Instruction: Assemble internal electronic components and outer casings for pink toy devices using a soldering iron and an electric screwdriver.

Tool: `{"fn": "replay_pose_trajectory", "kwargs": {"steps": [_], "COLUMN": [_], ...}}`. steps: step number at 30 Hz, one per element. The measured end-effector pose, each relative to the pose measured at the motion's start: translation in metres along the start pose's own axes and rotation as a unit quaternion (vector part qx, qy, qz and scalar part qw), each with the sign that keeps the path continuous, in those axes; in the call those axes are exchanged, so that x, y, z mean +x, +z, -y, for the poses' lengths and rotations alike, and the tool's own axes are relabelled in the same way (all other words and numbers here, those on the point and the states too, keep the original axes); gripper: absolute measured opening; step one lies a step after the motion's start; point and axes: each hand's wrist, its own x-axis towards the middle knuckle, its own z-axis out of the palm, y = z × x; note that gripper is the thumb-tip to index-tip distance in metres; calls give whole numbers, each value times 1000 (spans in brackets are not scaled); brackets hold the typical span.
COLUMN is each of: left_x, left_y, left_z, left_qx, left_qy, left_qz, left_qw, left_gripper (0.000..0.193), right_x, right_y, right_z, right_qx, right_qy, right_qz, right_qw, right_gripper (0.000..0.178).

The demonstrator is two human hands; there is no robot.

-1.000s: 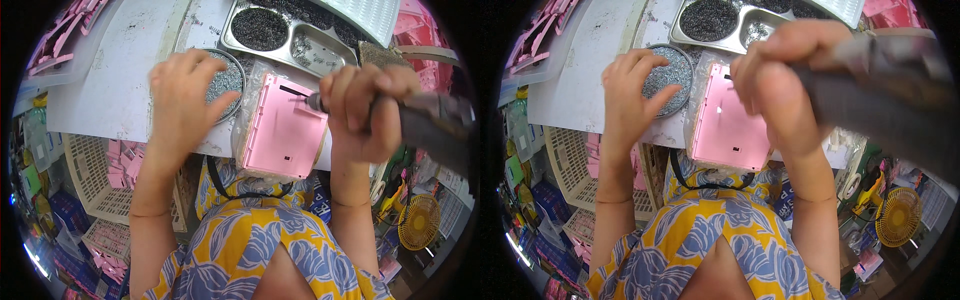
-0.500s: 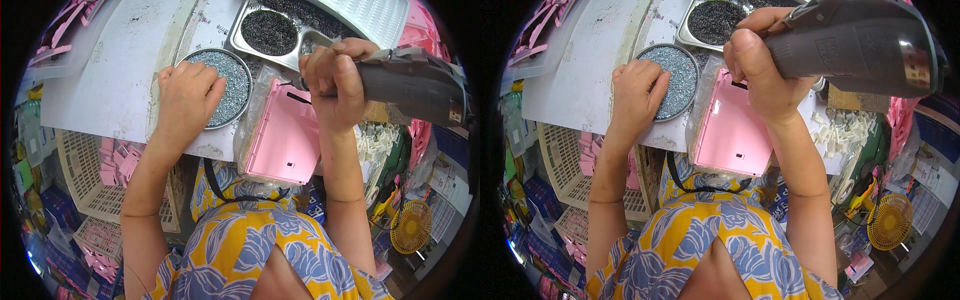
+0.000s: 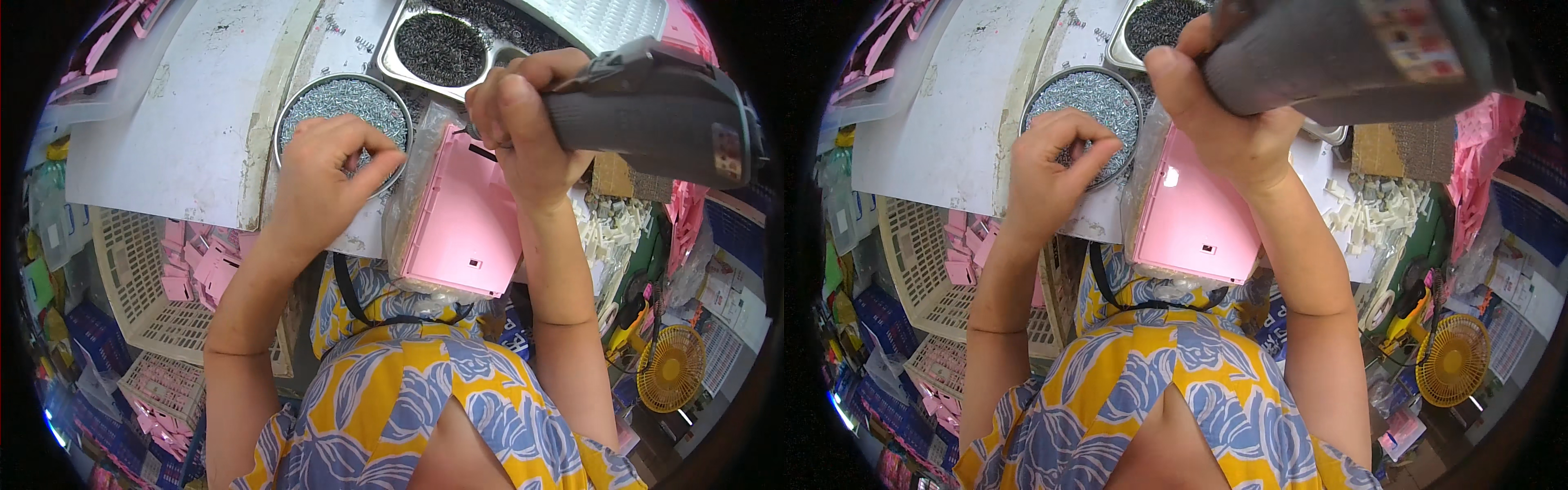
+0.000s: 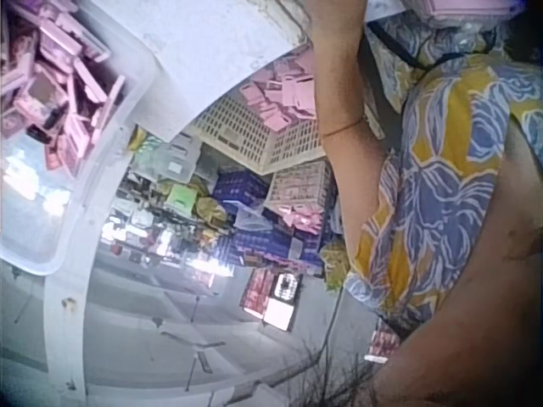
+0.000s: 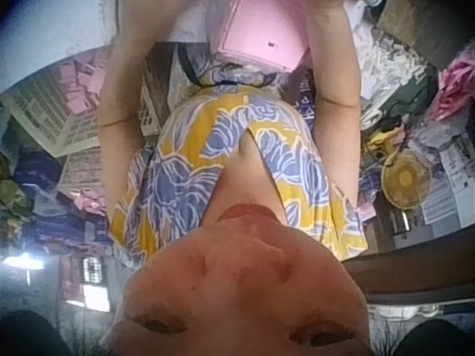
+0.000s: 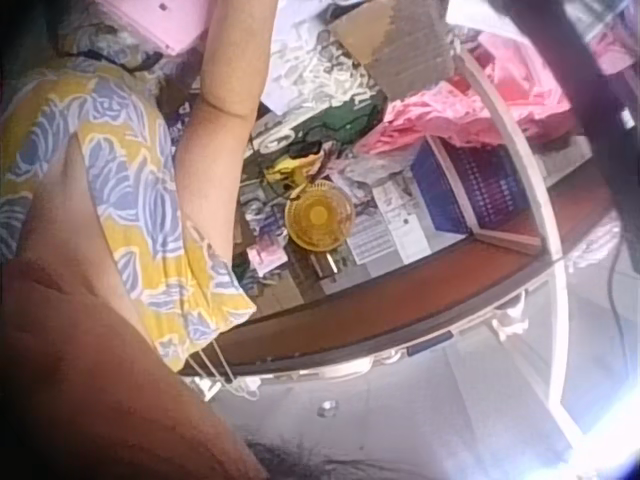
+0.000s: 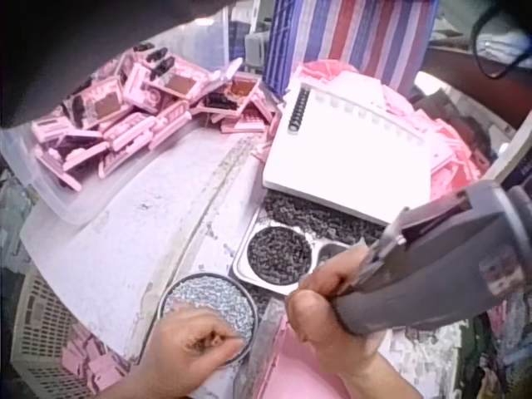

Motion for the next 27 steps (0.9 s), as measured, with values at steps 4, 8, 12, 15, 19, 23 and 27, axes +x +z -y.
{"fn": "replay_pose_trajectory", "kwargs": {"steps": [4, 8, 12, 15, 19, 23, 27], "left_x": [0, -3, -2, -3, -5, -8, -5], "left_y": [16, 32, 31, 29, 27, 27, 3], "left_z": [-3, -4, -6, -9, -12, -5, 8], "left_qx": [71, 88, 65, 58, 71, -16, 60], "left_qy": [132, 178, 182, 190, 191, 202, 120], "left_qz": [-20, -57, -61, -55, -51, -49, -131], "left_qw": [988, 978, 979, 979, 978, 978, 982], "left_gripper": [11, 11, 11, 10, 9, 11, 16], "right_x": [-1, 11, 7, 0, -6, -9, -14], "right_y": [-3, -3, 7, 14, 17, 22, 17], "right_z": [-4, 24, 58, 62, 60, 56, 41], "right_qx": [-25, 19, 72, 11, -22, -3, -90], "right_qy": [-3, 31, 22, 22, 21, 41, 40], "right_qz": [27, 30, 104, 97, 79, 62, 70], "right_qw": [999, 999, 992, 995, 996, 997, 993], "right_gripper": [8, 15, 25, 28, 26, 22, 20]}}
